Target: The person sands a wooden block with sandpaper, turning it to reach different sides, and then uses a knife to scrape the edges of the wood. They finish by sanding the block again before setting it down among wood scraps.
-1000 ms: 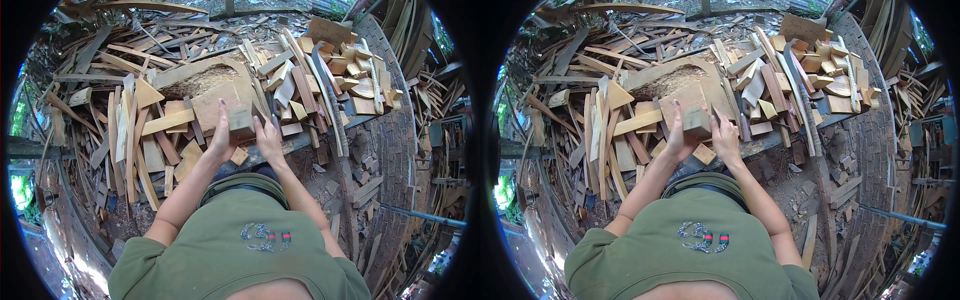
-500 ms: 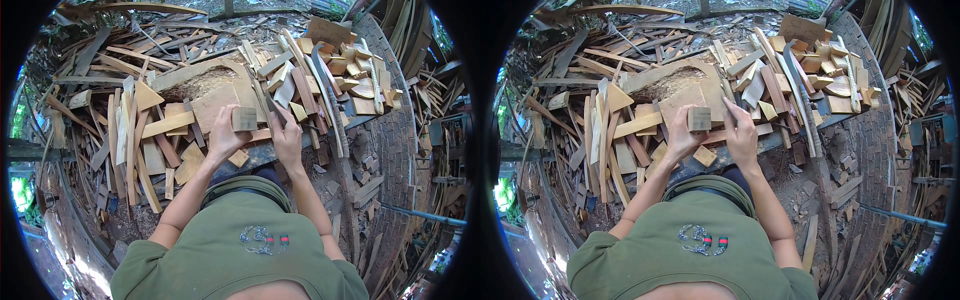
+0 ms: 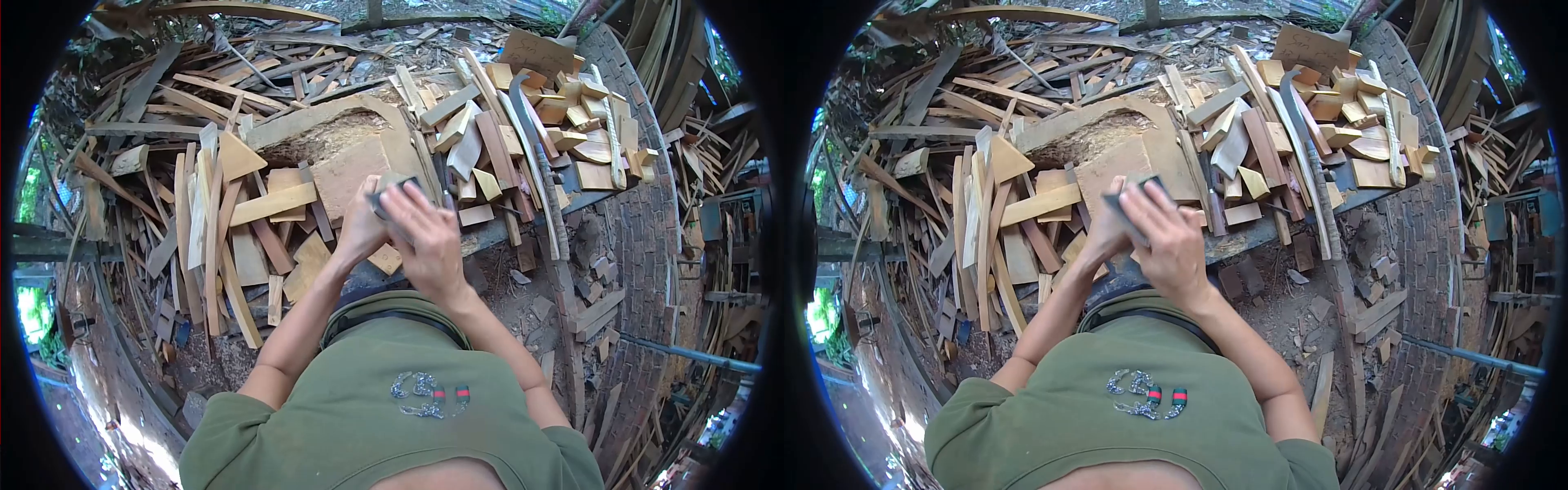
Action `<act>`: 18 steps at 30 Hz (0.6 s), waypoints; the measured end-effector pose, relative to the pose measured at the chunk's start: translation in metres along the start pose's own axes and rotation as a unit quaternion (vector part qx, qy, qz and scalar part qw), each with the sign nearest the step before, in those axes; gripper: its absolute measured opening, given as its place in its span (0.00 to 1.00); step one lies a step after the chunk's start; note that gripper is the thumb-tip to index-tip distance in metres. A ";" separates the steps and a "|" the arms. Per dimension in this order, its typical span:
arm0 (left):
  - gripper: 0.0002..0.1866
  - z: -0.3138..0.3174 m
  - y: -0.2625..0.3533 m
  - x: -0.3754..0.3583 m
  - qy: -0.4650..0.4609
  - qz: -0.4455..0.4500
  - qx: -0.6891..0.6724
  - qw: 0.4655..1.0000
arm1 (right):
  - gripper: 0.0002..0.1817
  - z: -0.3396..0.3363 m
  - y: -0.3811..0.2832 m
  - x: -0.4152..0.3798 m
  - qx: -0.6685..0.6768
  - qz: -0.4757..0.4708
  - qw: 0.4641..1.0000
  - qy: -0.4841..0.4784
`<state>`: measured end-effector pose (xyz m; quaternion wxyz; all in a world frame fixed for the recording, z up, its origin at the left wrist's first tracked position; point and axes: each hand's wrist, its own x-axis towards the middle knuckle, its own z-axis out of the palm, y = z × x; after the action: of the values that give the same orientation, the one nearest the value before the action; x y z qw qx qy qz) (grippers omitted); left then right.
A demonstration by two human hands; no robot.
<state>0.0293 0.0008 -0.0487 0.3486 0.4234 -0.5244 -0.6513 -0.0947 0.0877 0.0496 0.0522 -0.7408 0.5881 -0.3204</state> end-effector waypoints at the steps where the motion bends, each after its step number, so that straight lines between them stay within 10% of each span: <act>1: 0.34 0.010 0.030 -0.015 -0.012 0.029 0.064 0.997 | 0.22 0.005 0.017 0.011 0.019 0.031 0.999 0.025; 6: 0.33 0.013 0.050 -0.023 -0.026 0.204 0.280 0.938 | 0.21 0.000 0.015 0.006 0.009 0.072 0.996 0.057; 12: 0.31 0.030 0.034 -0.023 -0.056 0.056 0.128 0.989 | 0.20 -0.001 0.039 0.002 0.075 0.119 0.990 0.017; 18: 0.30 0.017 0.049 -0.019 -0.038 0.054 0.357 0.932 | 0.19 -0.005 0.034 -0.001 0.053 0.073 0.996 0.013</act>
<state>0.0212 0.0141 0.0038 0.1893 0.4658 -0.7573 -0.4169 -0.1257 0.0796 0.0380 0.1070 -0.6877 0.6237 -0.3559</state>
